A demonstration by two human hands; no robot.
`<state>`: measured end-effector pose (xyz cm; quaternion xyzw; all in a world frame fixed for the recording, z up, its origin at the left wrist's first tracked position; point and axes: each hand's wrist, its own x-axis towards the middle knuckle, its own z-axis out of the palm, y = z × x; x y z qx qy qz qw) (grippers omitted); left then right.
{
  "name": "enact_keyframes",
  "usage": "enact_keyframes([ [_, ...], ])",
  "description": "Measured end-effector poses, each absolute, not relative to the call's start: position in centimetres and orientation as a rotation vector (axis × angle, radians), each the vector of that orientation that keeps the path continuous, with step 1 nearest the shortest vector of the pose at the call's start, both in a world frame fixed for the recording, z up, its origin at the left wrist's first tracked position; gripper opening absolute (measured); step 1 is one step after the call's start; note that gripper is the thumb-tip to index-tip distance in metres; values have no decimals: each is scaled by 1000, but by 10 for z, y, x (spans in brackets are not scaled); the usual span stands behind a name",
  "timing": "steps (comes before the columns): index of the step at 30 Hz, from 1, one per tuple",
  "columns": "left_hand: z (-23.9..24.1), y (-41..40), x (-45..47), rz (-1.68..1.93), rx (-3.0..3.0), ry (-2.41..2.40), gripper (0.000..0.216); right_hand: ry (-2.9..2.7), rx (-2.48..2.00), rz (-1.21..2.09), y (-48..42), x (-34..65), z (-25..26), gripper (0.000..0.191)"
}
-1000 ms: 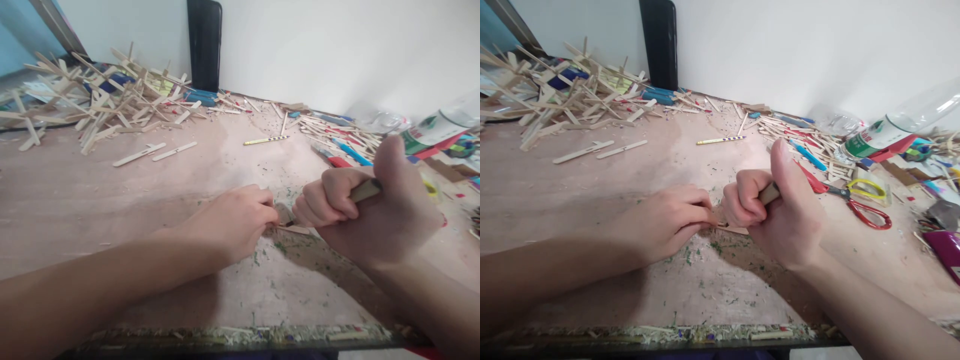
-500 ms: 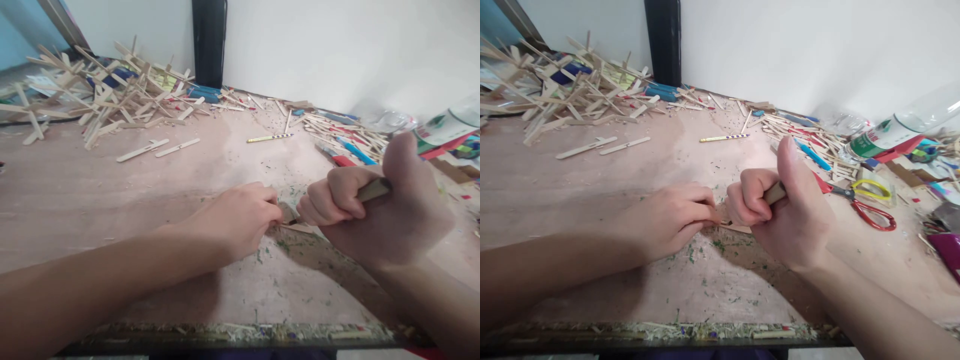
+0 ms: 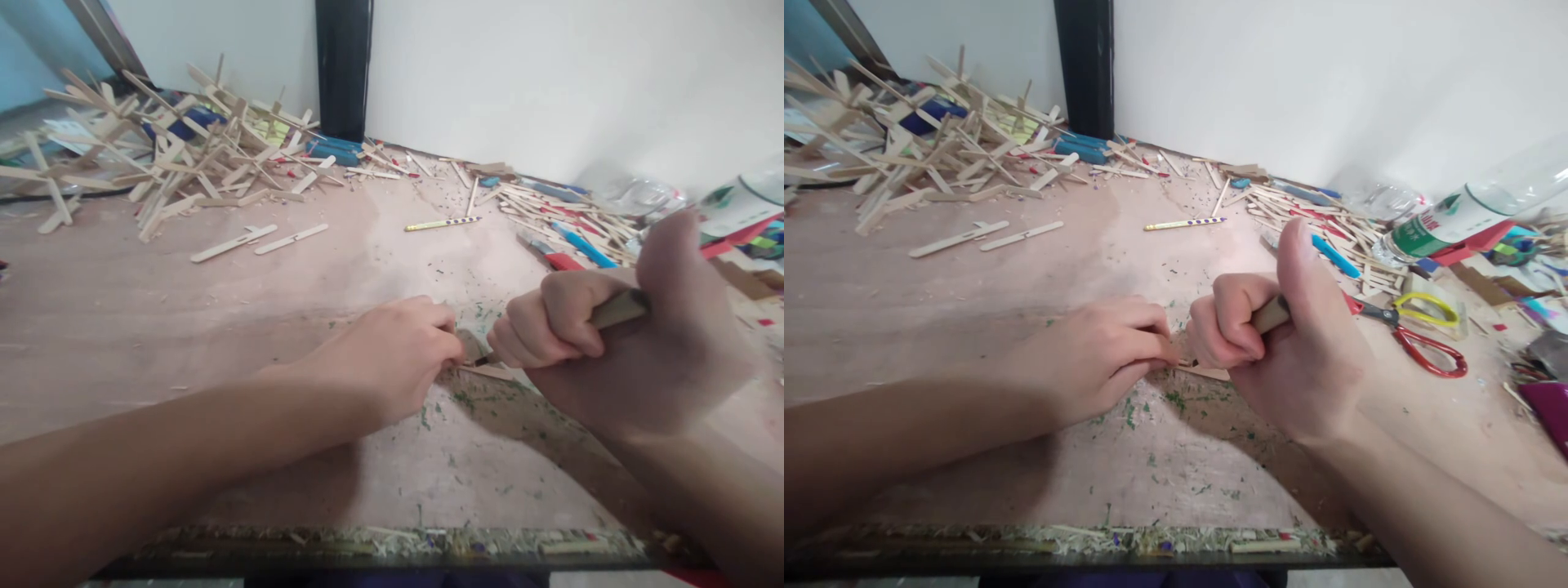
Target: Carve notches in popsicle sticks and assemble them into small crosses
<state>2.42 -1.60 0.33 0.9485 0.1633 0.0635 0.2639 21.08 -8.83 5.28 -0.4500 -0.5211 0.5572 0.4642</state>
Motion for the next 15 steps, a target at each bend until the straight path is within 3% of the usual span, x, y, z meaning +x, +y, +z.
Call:
enact_keyframes([
  [15,3,-16,26,165,2548,442,28,-1279,-1126,1359,-88,208,52,73],
])
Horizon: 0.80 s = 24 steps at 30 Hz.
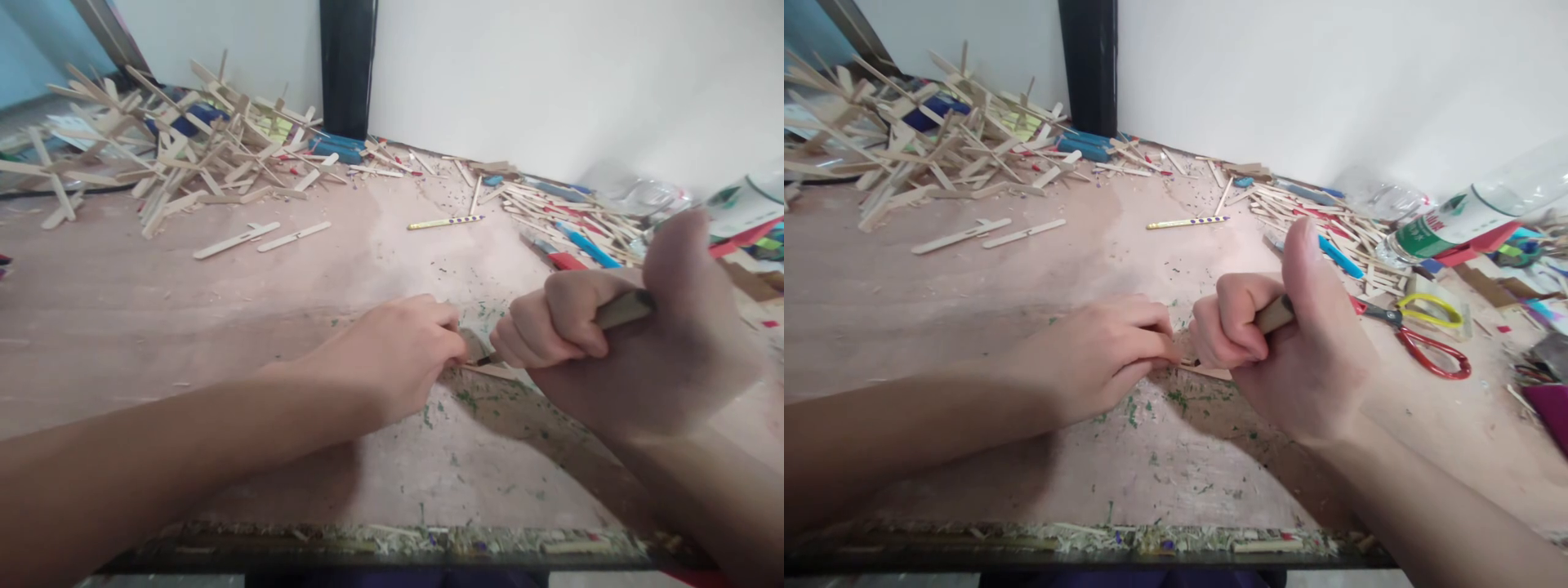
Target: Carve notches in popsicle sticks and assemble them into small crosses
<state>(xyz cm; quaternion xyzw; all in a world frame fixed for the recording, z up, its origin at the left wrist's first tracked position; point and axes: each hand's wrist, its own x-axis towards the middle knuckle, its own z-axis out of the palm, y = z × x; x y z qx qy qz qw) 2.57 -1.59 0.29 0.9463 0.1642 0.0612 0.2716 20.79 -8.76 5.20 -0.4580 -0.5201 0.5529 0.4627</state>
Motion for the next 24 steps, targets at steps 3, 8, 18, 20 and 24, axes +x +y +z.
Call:
enact_keyframes([
  [3,2,-16,25,177,2552,436,29,-1250,-1127,1325,-88,207,51,74],
  [8,2,-15,24,181,2559,436,28,-1274,-1123,1341,-88,208,52,74],
  [18,2,-15,24,208,2554,423,27,-1311,-1117,1360,-87,209,55,73],
  [20,2,-15,24,208,2559,421,27,-1322,-1113,1354,-87,208,54,72],
  [24,2,-15,24,198,2575,421,25,-1332,-1110,1370,-87,208,53,72],
])
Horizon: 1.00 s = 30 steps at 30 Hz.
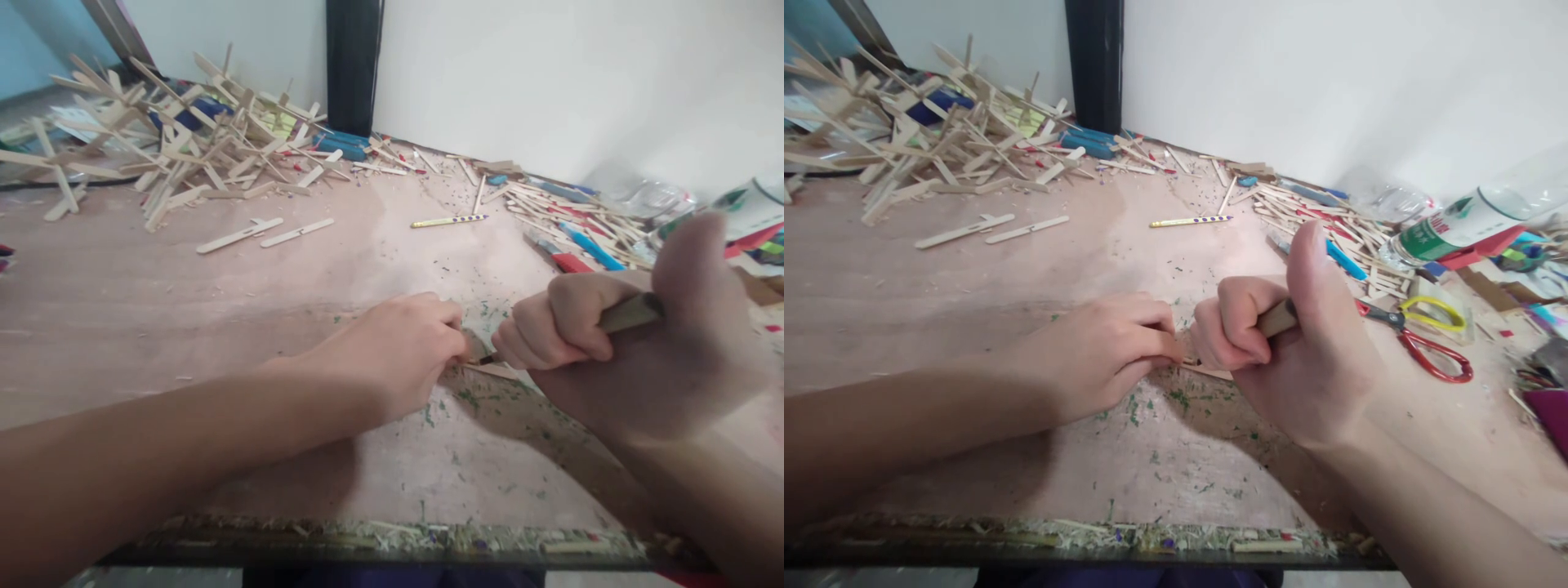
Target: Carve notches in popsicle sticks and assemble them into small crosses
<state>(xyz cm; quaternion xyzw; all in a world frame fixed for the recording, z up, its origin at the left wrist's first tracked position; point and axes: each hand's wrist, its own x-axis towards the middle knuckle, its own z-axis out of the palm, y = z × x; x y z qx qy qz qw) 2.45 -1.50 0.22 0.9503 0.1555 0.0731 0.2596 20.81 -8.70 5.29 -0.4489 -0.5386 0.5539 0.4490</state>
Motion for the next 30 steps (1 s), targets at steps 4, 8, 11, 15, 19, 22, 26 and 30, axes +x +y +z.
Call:
enact_keyframes([
  [4,2,-15,25,186,2575,421,26,-1319,-1117,1366,-87,209,52,71],
  [8,2,-14,25,184,2565,428,28,-1329,-1105,1350,-87,208,53,71],
  [11,2,-13,25,197,2570,425,28,-1332,-1089,1341,-87,206,54,73],
  [15,1,-14,26,215,2592,414,26,-1305,-1130,1361,-89,203,57,76],
  [19,1,-14,26,208,2597,421,26,-1315,-1127,1367,-89,203,56,76],
  [22,3,-13,26,201,2584,421,27,-1306,-1128,1367,-88,203,55,74],
  [26,4,-14,25,186,2584,415,27,-1299,-1137,1360,-87,202,55,74],
  [30,3,-14,26,197,2593,419,26,-1278,-1117,1349,-86,200,55,70],
])
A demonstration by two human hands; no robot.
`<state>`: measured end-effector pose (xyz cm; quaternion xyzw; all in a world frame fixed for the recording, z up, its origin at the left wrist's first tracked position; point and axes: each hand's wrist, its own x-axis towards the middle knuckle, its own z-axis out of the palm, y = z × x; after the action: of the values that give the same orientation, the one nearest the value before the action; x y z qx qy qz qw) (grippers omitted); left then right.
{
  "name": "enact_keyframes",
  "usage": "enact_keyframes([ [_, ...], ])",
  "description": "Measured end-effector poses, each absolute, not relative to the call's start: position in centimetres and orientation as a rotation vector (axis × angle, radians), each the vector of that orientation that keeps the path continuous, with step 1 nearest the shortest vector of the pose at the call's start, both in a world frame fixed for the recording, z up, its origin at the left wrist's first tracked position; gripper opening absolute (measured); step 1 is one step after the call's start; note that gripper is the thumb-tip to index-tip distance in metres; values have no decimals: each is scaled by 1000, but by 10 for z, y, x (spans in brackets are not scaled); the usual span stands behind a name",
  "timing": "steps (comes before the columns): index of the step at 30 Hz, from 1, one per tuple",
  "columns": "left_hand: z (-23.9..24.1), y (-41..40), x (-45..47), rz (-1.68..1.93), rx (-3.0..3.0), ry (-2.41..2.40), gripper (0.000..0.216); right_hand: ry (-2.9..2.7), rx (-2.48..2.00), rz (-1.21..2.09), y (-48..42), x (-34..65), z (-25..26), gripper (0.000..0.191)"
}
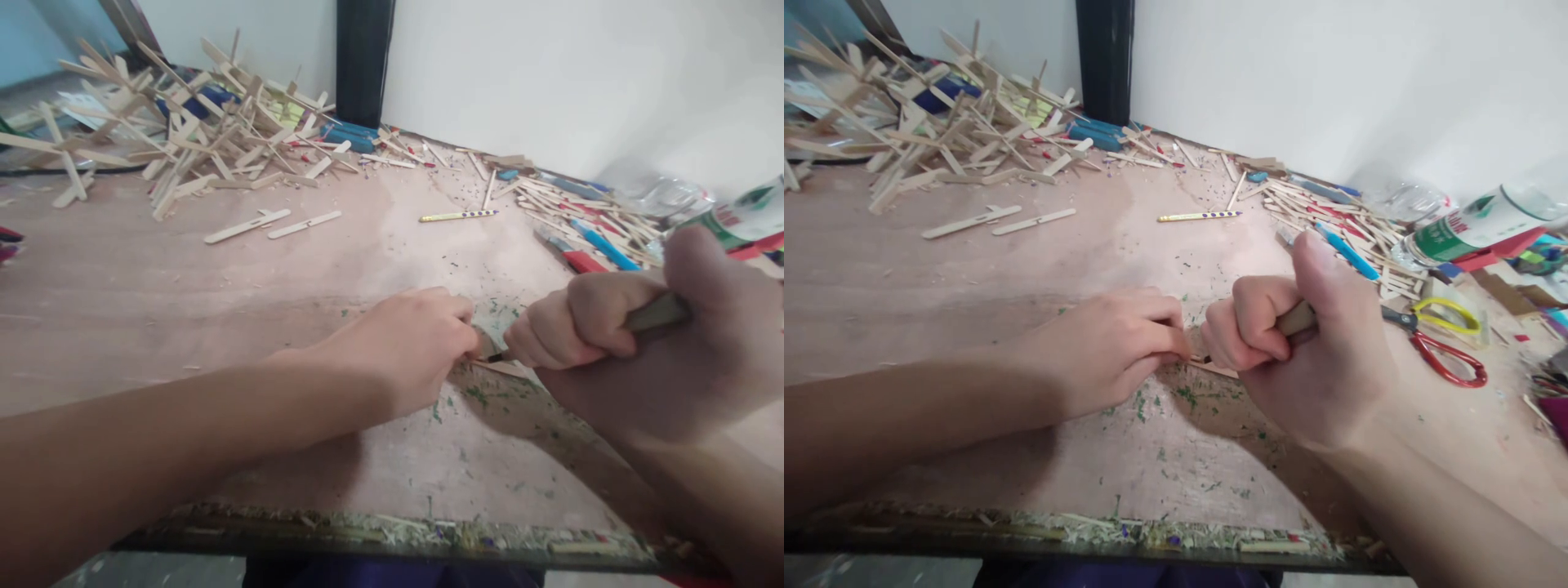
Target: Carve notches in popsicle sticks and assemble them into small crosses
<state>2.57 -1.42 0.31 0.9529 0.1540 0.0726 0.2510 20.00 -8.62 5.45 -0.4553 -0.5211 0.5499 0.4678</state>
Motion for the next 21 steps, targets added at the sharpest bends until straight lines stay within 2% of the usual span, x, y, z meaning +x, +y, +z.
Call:
enact_keyframes([
  [11,3,-14,23,185,2566,421,28,-1290,-1021,1255,-92,191,40,58],
  [21,2,-15,24,173,2563,420,31,-1245,-1150,1264,-91,204,55,68],
])
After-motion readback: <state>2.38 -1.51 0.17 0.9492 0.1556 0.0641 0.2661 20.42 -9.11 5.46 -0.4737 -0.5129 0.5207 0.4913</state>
